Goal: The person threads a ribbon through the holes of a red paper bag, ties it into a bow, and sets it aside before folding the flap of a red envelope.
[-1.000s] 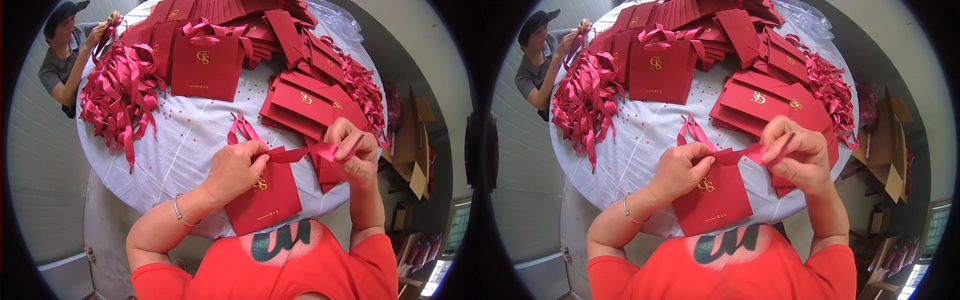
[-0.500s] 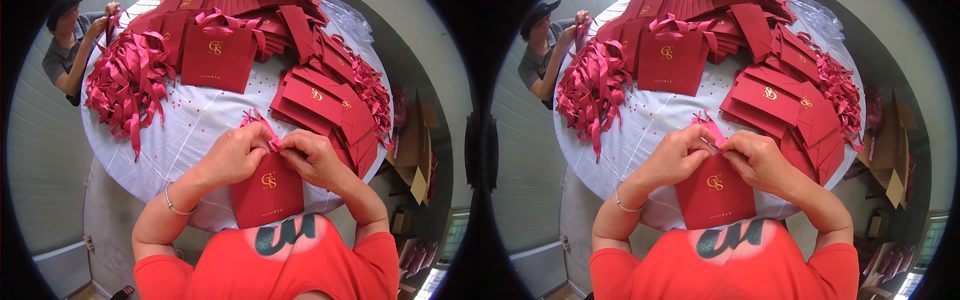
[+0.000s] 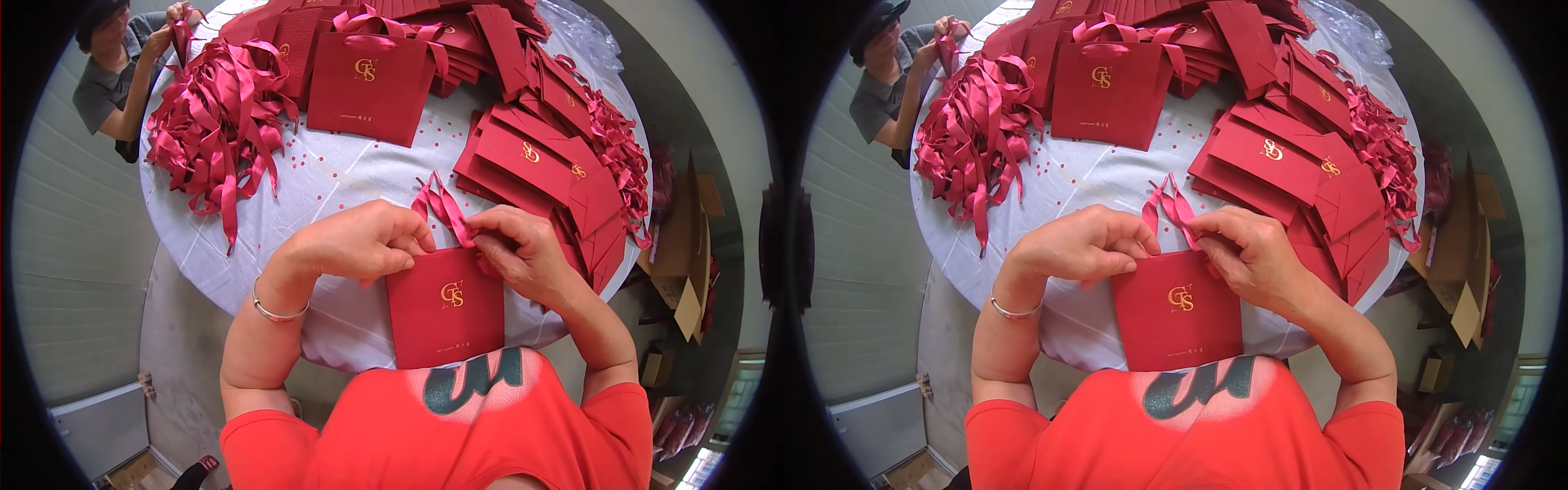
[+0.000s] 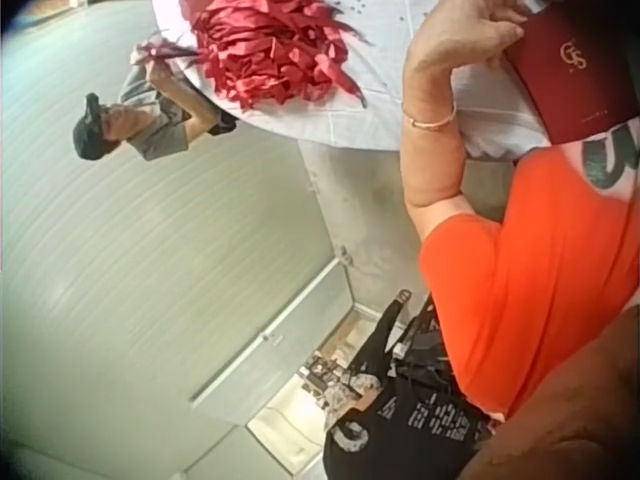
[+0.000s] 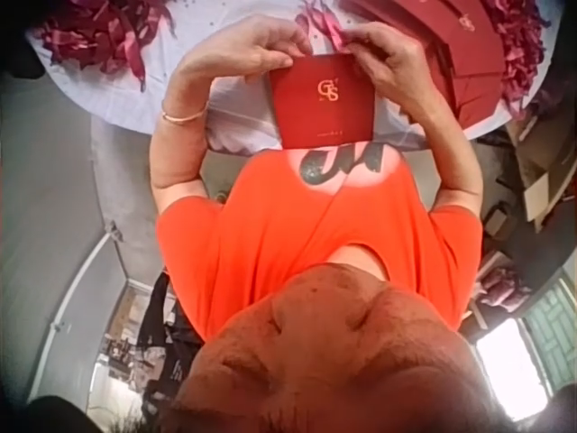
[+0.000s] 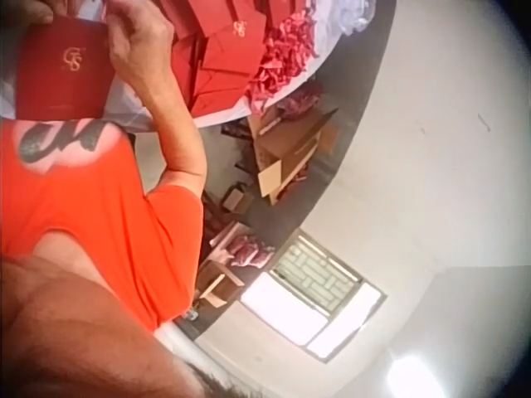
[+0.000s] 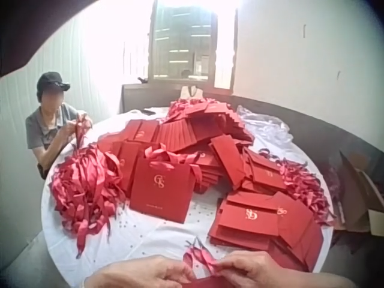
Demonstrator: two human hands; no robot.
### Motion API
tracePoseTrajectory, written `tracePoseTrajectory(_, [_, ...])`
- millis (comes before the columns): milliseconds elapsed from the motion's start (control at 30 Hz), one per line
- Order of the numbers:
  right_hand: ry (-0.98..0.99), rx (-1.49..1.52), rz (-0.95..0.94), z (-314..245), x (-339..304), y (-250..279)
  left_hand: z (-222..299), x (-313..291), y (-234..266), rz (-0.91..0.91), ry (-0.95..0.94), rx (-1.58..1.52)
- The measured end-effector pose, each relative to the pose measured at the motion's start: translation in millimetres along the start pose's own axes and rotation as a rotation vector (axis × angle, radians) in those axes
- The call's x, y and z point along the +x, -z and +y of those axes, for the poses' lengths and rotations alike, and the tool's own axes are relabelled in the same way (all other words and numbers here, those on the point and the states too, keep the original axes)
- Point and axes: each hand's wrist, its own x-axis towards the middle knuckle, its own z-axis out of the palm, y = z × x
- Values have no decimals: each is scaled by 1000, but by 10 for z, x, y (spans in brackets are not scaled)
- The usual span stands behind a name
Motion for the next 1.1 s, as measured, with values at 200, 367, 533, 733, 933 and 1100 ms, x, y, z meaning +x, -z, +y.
tracePoseTrajectory(200, [83,-29,-34,-118,-41,48,-34,39,1,-16,17,11])
tracePoseTrajectory(367, [100,-44,-68,-197,-92,-3,-73,53,-9,-4,-21,37])
tracePoseTrajectory(533, [160,-103,-61,-186,-106,-107,-63,41,-16,13,60,78])
tracePoseTrajectory(733, [270,-166,-54,-195,-86,-206,-28,44,-14,19,107,84])
tracePoseTrajectory(933, [341,-290,-40,-204,-47,-296,-7,28,-35,46,103,35])
tracePoseTrajectory(1100, [353,-417,-20,-204,-48,-367,12,22,-69,105,46,8])
